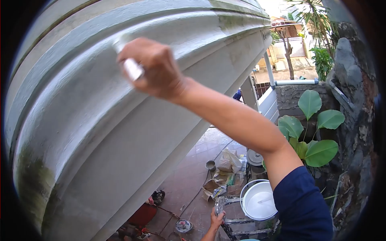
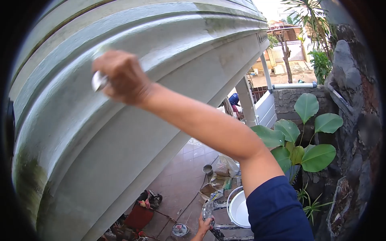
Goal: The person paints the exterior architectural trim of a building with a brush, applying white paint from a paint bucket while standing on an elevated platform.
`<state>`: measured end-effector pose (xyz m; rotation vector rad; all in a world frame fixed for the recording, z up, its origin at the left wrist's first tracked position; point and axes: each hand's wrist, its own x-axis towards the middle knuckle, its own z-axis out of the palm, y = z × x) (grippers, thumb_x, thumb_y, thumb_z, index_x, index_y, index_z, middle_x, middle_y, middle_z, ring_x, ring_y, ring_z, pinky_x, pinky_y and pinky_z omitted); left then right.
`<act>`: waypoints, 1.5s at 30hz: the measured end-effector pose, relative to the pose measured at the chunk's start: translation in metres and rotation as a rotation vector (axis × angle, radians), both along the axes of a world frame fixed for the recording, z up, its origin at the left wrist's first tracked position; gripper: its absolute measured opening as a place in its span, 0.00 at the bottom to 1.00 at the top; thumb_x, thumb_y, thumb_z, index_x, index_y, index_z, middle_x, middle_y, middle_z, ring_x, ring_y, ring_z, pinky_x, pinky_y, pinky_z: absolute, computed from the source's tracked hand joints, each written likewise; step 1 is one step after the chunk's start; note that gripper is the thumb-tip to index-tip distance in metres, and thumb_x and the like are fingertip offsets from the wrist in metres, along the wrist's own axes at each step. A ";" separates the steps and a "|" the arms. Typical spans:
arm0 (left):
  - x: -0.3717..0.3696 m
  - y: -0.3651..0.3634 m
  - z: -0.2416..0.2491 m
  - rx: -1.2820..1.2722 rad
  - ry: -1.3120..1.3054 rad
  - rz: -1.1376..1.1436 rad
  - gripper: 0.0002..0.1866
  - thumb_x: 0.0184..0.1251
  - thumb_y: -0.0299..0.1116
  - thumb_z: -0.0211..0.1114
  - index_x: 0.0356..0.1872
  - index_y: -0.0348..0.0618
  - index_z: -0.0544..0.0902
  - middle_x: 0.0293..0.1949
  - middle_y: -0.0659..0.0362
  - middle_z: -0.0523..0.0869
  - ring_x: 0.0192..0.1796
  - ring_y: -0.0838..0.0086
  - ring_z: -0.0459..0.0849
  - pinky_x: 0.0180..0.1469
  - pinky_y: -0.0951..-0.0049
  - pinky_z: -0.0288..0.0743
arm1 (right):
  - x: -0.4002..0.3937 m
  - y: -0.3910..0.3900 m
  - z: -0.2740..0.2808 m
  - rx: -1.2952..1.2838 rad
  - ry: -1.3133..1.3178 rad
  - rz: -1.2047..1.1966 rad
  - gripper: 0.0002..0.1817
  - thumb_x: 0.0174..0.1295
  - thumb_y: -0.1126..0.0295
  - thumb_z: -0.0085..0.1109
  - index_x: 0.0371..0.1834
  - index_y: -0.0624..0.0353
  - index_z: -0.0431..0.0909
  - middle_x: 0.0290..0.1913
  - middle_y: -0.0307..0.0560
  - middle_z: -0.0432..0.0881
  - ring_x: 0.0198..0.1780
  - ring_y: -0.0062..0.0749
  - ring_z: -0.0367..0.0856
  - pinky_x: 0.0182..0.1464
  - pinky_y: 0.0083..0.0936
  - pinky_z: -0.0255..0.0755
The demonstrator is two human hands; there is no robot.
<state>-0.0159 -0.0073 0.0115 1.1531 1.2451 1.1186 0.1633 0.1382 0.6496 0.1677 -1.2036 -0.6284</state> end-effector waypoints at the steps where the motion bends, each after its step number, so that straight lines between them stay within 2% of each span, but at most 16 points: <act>1: -0.002 0.004 -0.007 0.019 -0.008 -0.009 0.16 0.56 0.32 0.63 0.45 0.42 0.74 0.30 0.60 0.83 0.21 0.78 0.77 0.16 0.75 0.72 | -0.015 -0.020 -0.007 0.013 -0.097 0.139 0.10 0.45 0.79 0.67 0.30 0.55 0.79 0.31 0.46 0.84 0.36 0.42 0.85 0.38 0.34 0.79; 4: -0.002 0.002 -0.012 0.025 -0.026 -0.018 0.16 0.55 0.31 0.62 0.45 0.42 0.74 0.31 0.60 0.83 0.22 0.78 0.77 0.16 0.75 0.72 | 0.004 -0.023 -0.015 0.113 -0.174 0.399 0.10 0.45 0.80 0.68 0.29 0.55 0.80 0.34 0.47 0.86 0.39 0.43 0.87 0.43 0.34 0.81; 6: 0.002 0.001 -0.002 -0.003 -0.030 0.003 0.15 0.54 0.30 0.62 0.44 0.42 0.74 0.31 0.60 0.83 0.23 0.78 0.77 0.17 0.76 0.72 | 0.048 0.022 -0.013 0.089 0.029 0.284 0.07 0.52 0.78 0.69 0.34 0.57 0.85 0.38 0.50 0.88 0.42 0.37 0.89 0.45 0.28 0.84; 10: 0.007 -0.003 0.008 0.007 -0.036 0.024 0.13 0.54 0.29 0.61 0.42 0.42 0.75 0.30 0.60 0.83 0.25 0.79 0.78 0.18 0.76 0.71 | 0.158 0.134 -0.013 -0.290 0.521 0.035 0.04 0.54 0.71 0.71 0.32 0.53 0.86 0.31 0.40 0.88 0.34 0.24 0.87 0.38 0.24 0.79; 13: 0.007 0.002 0.008 0.015 -0.037 0.016 0.13 0.53 0.29 0.62 0.41 0.41 0.75 0.30 0.60 0.83 0.25 0.79 0.78 0.20 0.76 0.72 | 0.214 0.187 0.004 -0.557 0.738 -0.082 0.05 0.51 0.65 0.72 0.28 0.50 0.86 0.26 0.39 0.86 0.30 0.31 0.85 0.39 0.29 0.78; 14: 0.005 -0.002 0.009 -0.007 -0.029 0.015 0.13 0.53 0.28 0.62 0.40 0.41 0.75 0.30 0.60 0.83 0.25 0.79 0.78 0.21 0.76 0.72 | 0.226 0.204 0.012 -0.675 0.751 -0.053 0.07 0.51 0.63 0.74 0.32 0.49 0.87 0.25 0.34 0.85 0.29 0.21 0.82 0.37 0.23 0.76; 16: 0.008 0.006 0.000 0.040 -0.025 0.014 0.13 0.53 0.28 0.62 0.41 0.40 0.75 0.30 0.60 0.83 0.26 0.79 0.79 0.23 0.75 0.73 | 0.223 0.207 0.022 -0.644 0.650 -0.156 0.04 0.53 0.67 0.72 0.31 0.49 0.87 0.26 0.37 0.87 0.31 0.23 0.85 0.37 0.23 0.77; 18: -0.001 0.005 -0.009 0.066 -0.012 0.012 0.13 0.53 0.28 0.62 0.41 0.40 0.75 0.30 0.60 0.84 0.27 0.78 0.80 0.26 0.74 0.75 | 0.184 0.188 0.029 -0.813 0.510 -0.044 0.06 0.59 0.68 0.65 0.34 0.59 0.84 0.34 0.48 0.87 0.52 0.36 0.87 0.49 0.32 0.79; 20: -0.001 0.005 -0.015 0.091 -0.017 0.014 0.14 0.53 0.28 0.62 0.41 0.40 0.75 0.31 0.59 0.84 0.28 0.77 0.80 0.28 0.74 0.76 | 0.131 0.169 0.026 -0.463 0.566 -0.180 0.01 0.51 0.69 0.67 0.27 0.49 0.85 0.28 0.44 0.87 0.33 0.39 0.87 0.39 0.32 0.79; 24: 0.002 0.004 -0.010 0.137 -0.012 0.012 0.14 0.53 0.29 0.62 0.42 0.40 0.75 0.31 0.59 0.84 0.29 0.77 0.81 0.30 0.74 0.76 | 0.041 0.060 -0.001 -0.011 0.194 0.036 0.07 0.46 0.79 0.65 0.28 0.55 0.82 0.31 0.47 0.87 0.33 0.40 0.88 0.37 0.32 0.81; 29: 0.003 0.002 0.000 0.050 -0.023 0.009 0.16 0.53 0.30 0.62 0.44 0.40 0.75 0.31 0.60 0.84 0.29 0.78 0.81 0.30 0.75 0.76 | 0.002 -0.011 -0.021 -0.016 -0.275 0.582 0.05 0.52 0.77 0.67 0.31 0.55 0.81 0.31 0.47 0.87 0.33 0.32 0.88 0.36 0.25 0.82; 32: 0.001 0.003 -0.001 0.068 0.015 0.002 0.16 0.53 0.30 0.62 0.44 0.40 0.75 0.31 0.60 0.84 0.28 0.78 0.80 0.26 0.75 0.76 | 0.032 0.028 -0.018 -0.300 -0.209 0.533 0.04 0.55 0.75 0.67 0.32 0.57 0.82 0.31 0.46 0.87 0.34 0.27 0.88 0.36 0.22 0.83; 34: -0.001 0.001 -0.008 0.101 -0.002 0.000 0.16 0.53 0.30 0.62 0.45 0.41 0.75 0.31 0.60 0.84 0.28 0.78 0.80 0.25 0.75 0.75 | 0.067 0.073 -0.019 -0.510 -0.142 0.832 0.05 0.56 0.74 0.69 0.33 0.59 0.81 0.32 0.44 0.86 0.36 0.26 0.87 0.35 0.21 0.83; 38: -0.001 0.005 -0.013 0.145 -0.007 0.001 0.16 0.54 0.31 0.63 0.45 0.42 0.75 0.32 0.60 0.84 0.29 0.78 0.80 0.26 0.75 0.76 | 0.166 0.177 -0.038 -0.548 0.268 0.394 0.06 0.57 0.72 0.70 0.36 0.56 0.82 0.30 0.39 0.83 0.32 0.21 0.82 0.32 0.21 0.81; 42: 0.002 0.002 -0.006 0.134 0.019 0.002 0.15 0.55 0.31 0.63 0.44 0.42 0.76 0.33 0.60 0.85 0.31 0.77 0.82 0.33 0.74 0.77 | 0.217 0.185 -0.053 -0.773 0.584 -0.249 0.05 0.55 0.67 0.66 0.33 0.53 0.84 0.25 0.41 0.85 0.32 0.30 0.87 0.39 0.27 0.78; 45: -0.003 0.006 -0.021 0.185 0.063 0.013 0.15 0.55 0.32 0.63 0.45 0.42 0.76 0.33 0.61 0.86 0.33 0.77 0.83 0.37 0.73 0.77 | 0.167 0.155 -0.048 -0.723 0.343 -0.197 0.04 0.54 0.69 0.65 0.34 0.52 0.84 0.29 0.46 0.86 0.35 0.40 0.87 0.41 0.31 0.79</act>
